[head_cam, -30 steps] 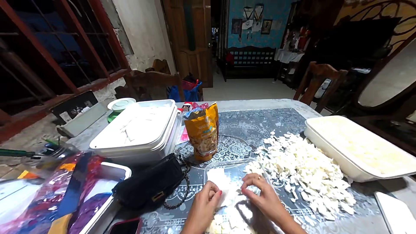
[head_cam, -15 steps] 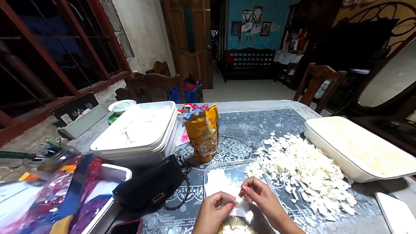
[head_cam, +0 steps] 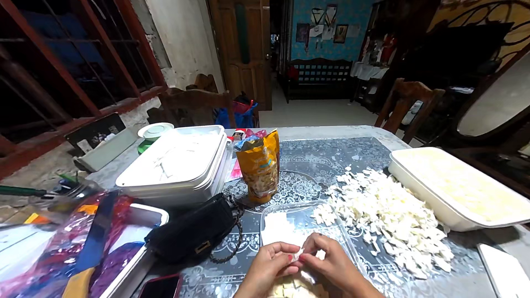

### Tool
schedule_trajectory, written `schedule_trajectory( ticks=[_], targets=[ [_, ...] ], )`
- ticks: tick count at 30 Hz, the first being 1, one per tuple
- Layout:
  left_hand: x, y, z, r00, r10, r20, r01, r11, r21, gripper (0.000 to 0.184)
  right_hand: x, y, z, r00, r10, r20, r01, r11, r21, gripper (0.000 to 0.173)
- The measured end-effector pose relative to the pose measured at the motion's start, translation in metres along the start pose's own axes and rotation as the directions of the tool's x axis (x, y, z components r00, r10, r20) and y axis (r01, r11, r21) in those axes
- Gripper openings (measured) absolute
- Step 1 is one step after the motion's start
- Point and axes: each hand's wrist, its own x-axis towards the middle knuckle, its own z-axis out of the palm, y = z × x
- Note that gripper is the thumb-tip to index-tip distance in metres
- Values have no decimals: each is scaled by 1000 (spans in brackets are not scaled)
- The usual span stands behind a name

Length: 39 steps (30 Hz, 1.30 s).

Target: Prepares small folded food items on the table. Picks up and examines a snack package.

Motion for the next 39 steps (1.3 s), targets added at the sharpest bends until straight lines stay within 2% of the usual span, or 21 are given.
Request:
schedule_trajectory(
  ticks=[2, 5, 6, 9, 11, 13, 15, 16, 18, 19, 21, 22, 24, 25, 26, 28, 30, 32, 34, 36, 39],
  targets=[
    [-1, -5, 2, 988, 151, 5, -149, 963, 223, 17, 1, -7, -1, 983, 182, 34, -185, 976, 117, 13],
    [1, -17, 2, 922, 384, -40, -311, 800, 512, 15, 3, -9, -5, 950, 293, 109, -309, 933, 183, 20],
    [1, -17, 1, 918, 394, -43, -316, 792, 522, 12, 4, -9, -8, 940, 317, 124, -335, 927, 169, 22],
    [-1, -9, -1, 954, 296, -38, -261, 890, 374, 9, 6, -9, -11, 934, 351, 63, -353, 936, 14, 16],
    [-1, -4, 0, 962, 261, -74, -233, 935, 267, 16, 4, -13, -8, 951, 305, 45, -296, 945, -141, 21],
    [1, -6, 2, 953, 268, -139, -243, 954, 173, 22, 0, -17, -3, 975, 183, 130, -158, 971, -177, 19],
    [3, -10, 3, 940, 293, -175, -271, 952, 141, 26, -4, -16, 3, 983, 25, 179, -14, 998, -61, 16],
    [4, -13, 3, 936, 310, -164, -287, 946, 150, 26, -4, -12, 5, 989, -23, 146, 21, 1000, 18, 16],
    [2, -14, 5, 942, 325, -82, -306, 934, 187, 22, -3, -7, 6, 1000, -20, 11, 18, 991, 136, 15],
    [0, -13, 5, 943, 331, -40, -317, 928, 195, 21, -2, -7, 3, 999, 21, -39, -15, 991, 135, 16],
    [0, -11, 4, 932, 361, -16, -352, 917, 188, 19, 0, -6, -3, 997, 66, -39, -66, 998, 18, 18],
    [1, -10, 2, 927, 372, -39, -359, 914, 188, 19, 0, -7, -3, 999, 38, -4, -38, 998, -56, 18],
    [3, -10, -1, 922, 377, -90, -348, 908, 231, 17, -2, -6, 5, 986, -152, 61, 162, 963, -215, 16],
    [4, -10, -2, 918, 384, -98, -338, 887, 314, 13, -3, -3, 11, 953, -294, 69, 300, 899, -319, 14],
    [4, -11, -3, 908, 410, -84, -332, 828, 451, 7, -3, 0, 17, 905, -422, 61, 403, 801, -442, 13],
    [3, -14, -5, 868, 496, 24, -345, 567, 748, 14, 1, 3, 18, 827, -562, 2, 423, 619, -662, 14],
    [4, -20, -8, 844, 516, 146, -339, 302, 891, 23, 7, 3, 4, 827, -549, -121, 239, 537, -809, 14],
    [5, -21, -10, 882, 436, 178, -284, 192, 939, 26, 16, 2, -21, 848, -466, -252, 22, 505, -863, 8],
    [7, -25, -10, 870, 453, 192, -275, 124, 953, 20, 23, 4, -43, 874, -355, -333, -122, 502, -856, 4],
    [9, -30, -10, 833, 511, 211, -285, 71, 956, 17, 28, 3, -49, 931, -183, -315, -158, 576, -802, 11],
    [12, -35, -12, 779, 577, 247, -325, 34, 945, 14, 42, 0, -38, 989, 131, -71, -146, 736, -661, 15]
  ],
)
